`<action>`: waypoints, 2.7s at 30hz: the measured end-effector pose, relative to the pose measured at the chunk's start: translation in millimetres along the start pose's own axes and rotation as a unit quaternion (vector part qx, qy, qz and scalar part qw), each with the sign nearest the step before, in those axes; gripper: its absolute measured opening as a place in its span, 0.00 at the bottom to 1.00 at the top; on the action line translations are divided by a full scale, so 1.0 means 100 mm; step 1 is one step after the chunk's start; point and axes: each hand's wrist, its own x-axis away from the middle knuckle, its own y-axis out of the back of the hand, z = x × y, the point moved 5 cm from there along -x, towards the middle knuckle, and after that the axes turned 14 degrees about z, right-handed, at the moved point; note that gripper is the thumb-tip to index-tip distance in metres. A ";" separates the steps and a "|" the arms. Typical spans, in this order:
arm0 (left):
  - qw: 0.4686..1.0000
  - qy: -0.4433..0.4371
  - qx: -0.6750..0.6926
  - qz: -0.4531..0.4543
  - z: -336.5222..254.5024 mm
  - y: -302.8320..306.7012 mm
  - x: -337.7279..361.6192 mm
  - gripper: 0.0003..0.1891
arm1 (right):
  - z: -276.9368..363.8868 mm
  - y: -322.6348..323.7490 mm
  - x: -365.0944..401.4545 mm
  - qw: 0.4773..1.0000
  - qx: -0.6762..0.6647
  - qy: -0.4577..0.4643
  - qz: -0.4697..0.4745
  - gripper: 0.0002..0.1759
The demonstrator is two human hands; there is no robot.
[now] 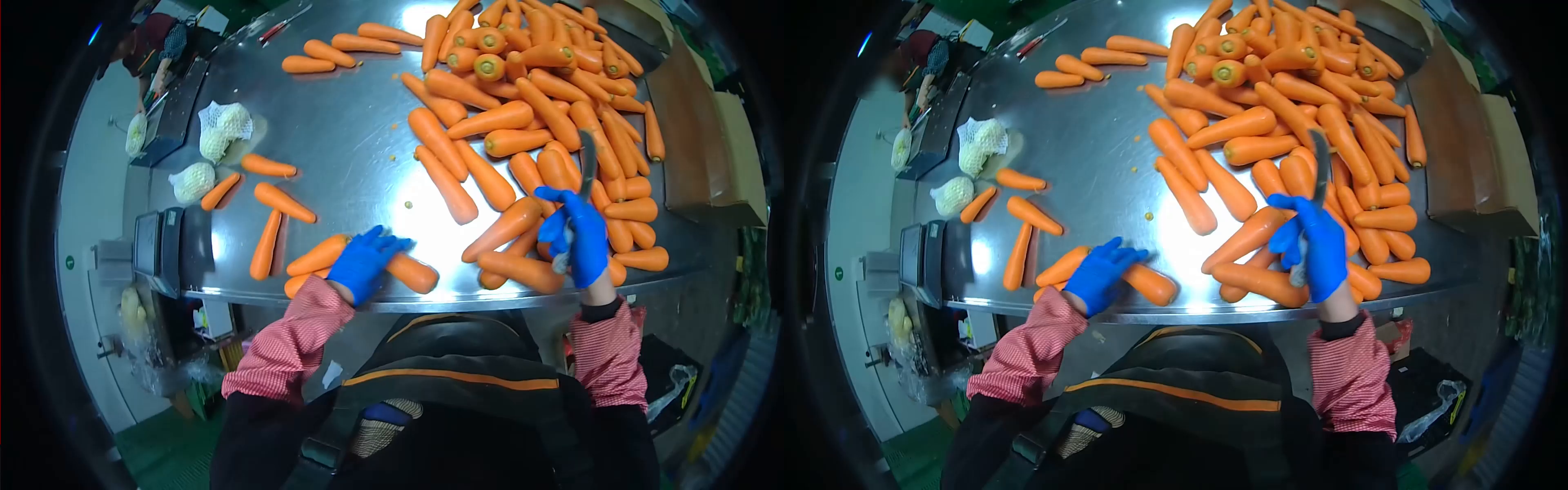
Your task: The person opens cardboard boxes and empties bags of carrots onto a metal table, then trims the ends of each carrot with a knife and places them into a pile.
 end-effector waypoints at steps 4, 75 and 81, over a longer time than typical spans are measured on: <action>0.997 -0.040 -0.061 0.031 -0.18 -0.32 -0.27 0.34 | -0.31 -0.27 -0.06 0.999 -0.020 -0.023 0.036 0.21; 0.767 0.085 0.556 -0.308 1.27 -0.07 0.83 0.38 | -0.50 -1.15 -0.25 0.876 0.463 0.121 0.060 0.13; 0.208 -0.191 0.916 -0.284 0.69 0.20 0.65 0.37 | -0.28 -1.48 -0.12 0.833 0.486 0.253 0.072 0.17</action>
